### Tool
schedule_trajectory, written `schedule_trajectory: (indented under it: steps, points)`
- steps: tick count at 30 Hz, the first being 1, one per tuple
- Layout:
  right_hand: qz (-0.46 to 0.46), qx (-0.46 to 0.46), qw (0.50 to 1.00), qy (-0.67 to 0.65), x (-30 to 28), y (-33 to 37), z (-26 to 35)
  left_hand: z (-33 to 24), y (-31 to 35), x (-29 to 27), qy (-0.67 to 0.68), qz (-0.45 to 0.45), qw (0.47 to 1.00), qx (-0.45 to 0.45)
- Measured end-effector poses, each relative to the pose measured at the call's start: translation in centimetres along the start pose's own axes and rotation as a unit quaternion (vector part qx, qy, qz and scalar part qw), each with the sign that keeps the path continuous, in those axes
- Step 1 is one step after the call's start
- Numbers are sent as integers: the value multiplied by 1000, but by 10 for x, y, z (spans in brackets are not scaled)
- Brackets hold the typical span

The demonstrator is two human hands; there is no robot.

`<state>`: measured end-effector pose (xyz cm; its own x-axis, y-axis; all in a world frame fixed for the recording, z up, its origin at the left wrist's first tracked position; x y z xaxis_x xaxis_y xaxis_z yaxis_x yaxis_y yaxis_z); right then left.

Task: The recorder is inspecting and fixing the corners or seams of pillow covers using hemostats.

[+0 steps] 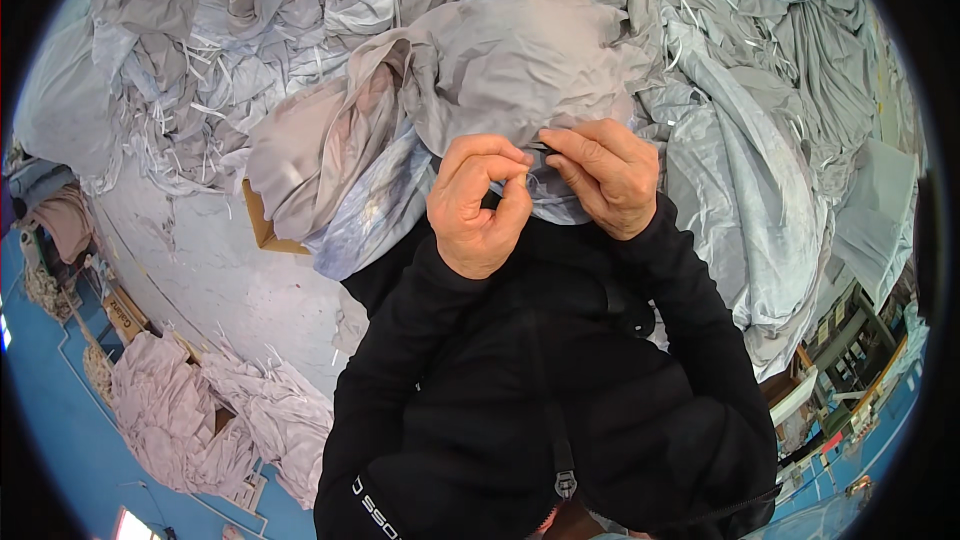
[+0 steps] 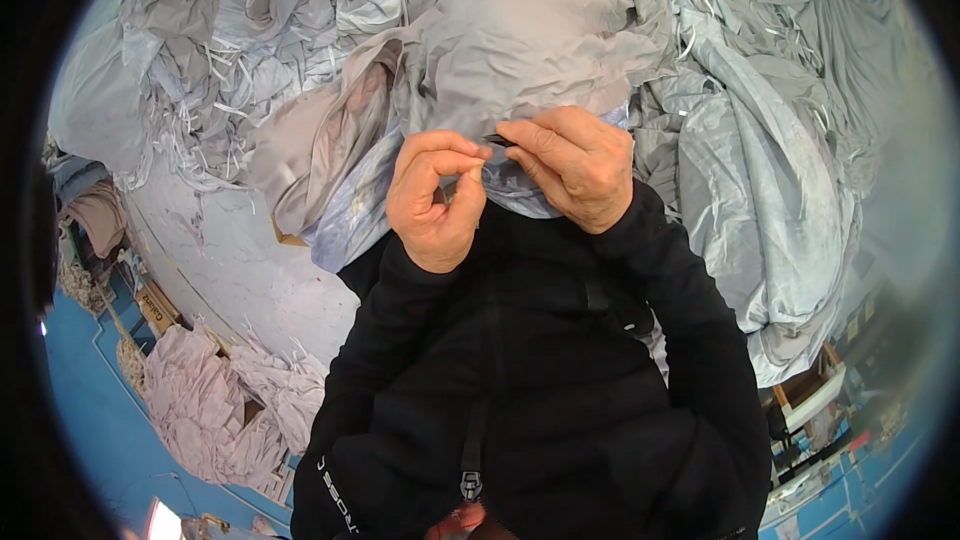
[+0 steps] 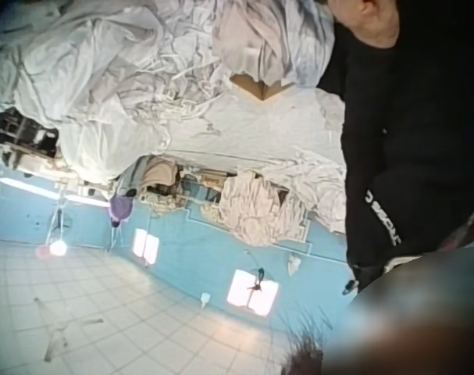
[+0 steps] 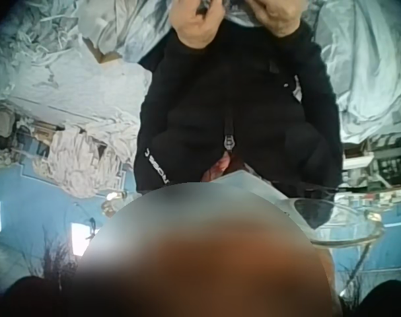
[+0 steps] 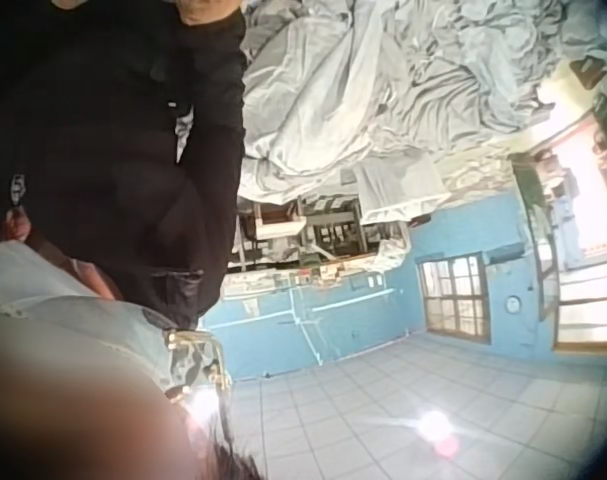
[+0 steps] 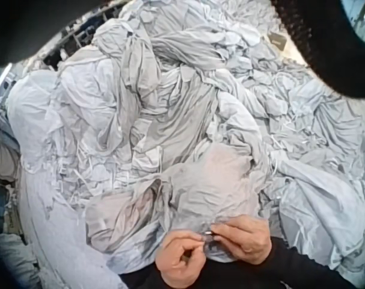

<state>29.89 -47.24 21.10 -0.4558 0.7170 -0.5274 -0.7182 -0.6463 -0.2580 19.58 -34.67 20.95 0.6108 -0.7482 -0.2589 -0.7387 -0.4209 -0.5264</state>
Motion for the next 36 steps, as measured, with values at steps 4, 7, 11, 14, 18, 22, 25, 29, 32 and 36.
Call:
schedule_trajectory:
  steps: [4,7,11,14,18,22,25,29,32,36]
  points:
    - [14,29,999,-15,-3,-1,-2,-10,-2,-26,-30,-15,999,-10]
    - [1,92,995,-24,-14,5,-17,-20,-5,-94,-209,-28,977,20]
    - [-6,163,986,-44,-23,6,-28,8,33,-250,-366,-232,898,-76]
    - [-10,150,987,-51,-22,4,-28,50,100,-378,-561,-222,785,-138]
    - [-4,145,988,-48,-20,6,-29,100,152,-473,-713,-70,643,-270]
    - [3,147,987,-57,-16,7,-28,101,151,-467,-912,12,390,-125]
    - [-1,167,984,-57,-19,13,-33,129,129,-492,-573,-42,711,-406]
    - [-7,201,978,-63,-21,21,-40,68,32,-279,-353,-97,927,-79]
    - [-17,210,974,-85,-19,24,-44,19,5,-104,-103,62,989,-91]
    - [-14,238,958,-159,-11,28,-51,-8,-5,5,-61,174,983,-12]
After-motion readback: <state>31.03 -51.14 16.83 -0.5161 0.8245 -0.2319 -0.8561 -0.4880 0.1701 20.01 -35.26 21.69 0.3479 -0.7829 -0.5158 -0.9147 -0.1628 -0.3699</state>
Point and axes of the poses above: each hand's wrist, its own y-axis away from the middle knuckle, its own x-axis out of the palm, z = x × y, the point moved 7 cm from there along -y, towards the middle knuckle, and after that the axes turned 13 degrees about x, right-handed, at the moved point
